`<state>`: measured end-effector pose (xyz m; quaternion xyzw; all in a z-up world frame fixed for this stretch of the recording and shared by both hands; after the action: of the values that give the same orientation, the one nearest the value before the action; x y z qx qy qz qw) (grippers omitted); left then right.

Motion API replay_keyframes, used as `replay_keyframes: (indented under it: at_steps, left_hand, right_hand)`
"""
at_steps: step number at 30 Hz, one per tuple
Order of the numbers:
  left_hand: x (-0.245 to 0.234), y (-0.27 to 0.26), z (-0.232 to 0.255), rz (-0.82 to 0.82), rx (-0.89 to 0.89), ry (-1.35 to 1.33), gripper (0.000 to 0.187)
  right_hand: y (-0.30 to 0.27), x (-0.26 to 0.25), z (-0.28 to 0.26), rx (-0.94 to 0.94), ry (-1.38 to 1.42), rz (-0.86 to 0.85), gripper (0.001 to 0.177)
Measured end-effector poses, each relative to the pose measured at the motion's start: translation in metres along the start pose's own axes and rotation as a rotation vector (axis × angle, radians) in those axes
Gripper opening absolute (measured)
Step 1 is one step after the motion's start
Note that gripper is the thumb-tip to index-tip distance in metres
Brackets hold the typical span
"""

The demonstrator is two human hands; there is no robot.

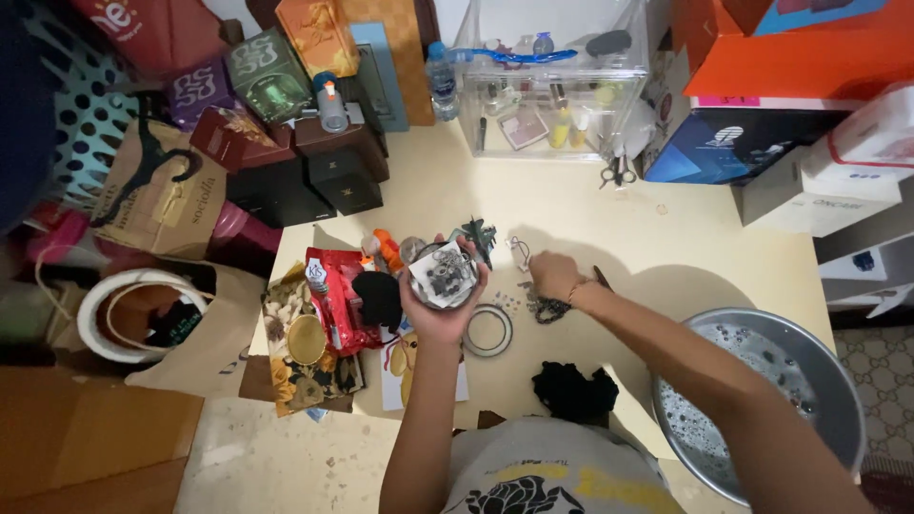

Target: Washing a small black cloth in a basin of soapy water and using it to wipe down a desk surface while organizing items.

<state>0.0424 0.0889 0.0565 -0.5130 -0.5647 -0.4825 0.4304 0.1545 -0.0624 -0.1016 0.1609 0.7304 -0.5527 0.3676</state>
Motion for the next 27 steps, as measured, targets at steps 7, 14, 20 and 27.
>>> replay_keyframes:
  at_steps: [7,14,20,27]
  left_hand:
    - [-0.009,-0.003,0.009,-0.015,0.027,0.107,0.066]
    - [-0.011,-0.001,-0.003,-0.028,-0.017,0.021,0.064]
    - [-0.026,0.001,-0.012,-0.061,-0.080,0.003,0.061]
    - [-0.074,0.008,-0.022,0.117,-0.063,0.112,0.060]
  right_hand:
    - [0.010,0.026,-0.022,-0.148,-0.198,0.132,0.032]
    - [-0.010,0.014,-0.038,-0.166,-0.230,0.083,0.038]
    - [-0.043,-0.053,-0.030,-0.202,-0.033,0.148,0.026]
    - [-0.180,-0.192,-0.048,-0.388,0.048,0.458,0.019]
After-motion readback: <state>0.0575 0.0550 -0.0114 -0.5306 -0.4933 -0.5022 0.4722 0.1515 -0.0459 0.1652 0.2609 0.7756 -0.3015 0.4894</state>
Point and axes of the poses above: each hand's wrist, its own y-axis towards the middle knuckle, its own x-axis out of the palm, z = x × y, the point moved 10 cm from there along y, towards the middle knuckle, and after that the axes turned 8 degrees about -z, right-handed, at the moved point
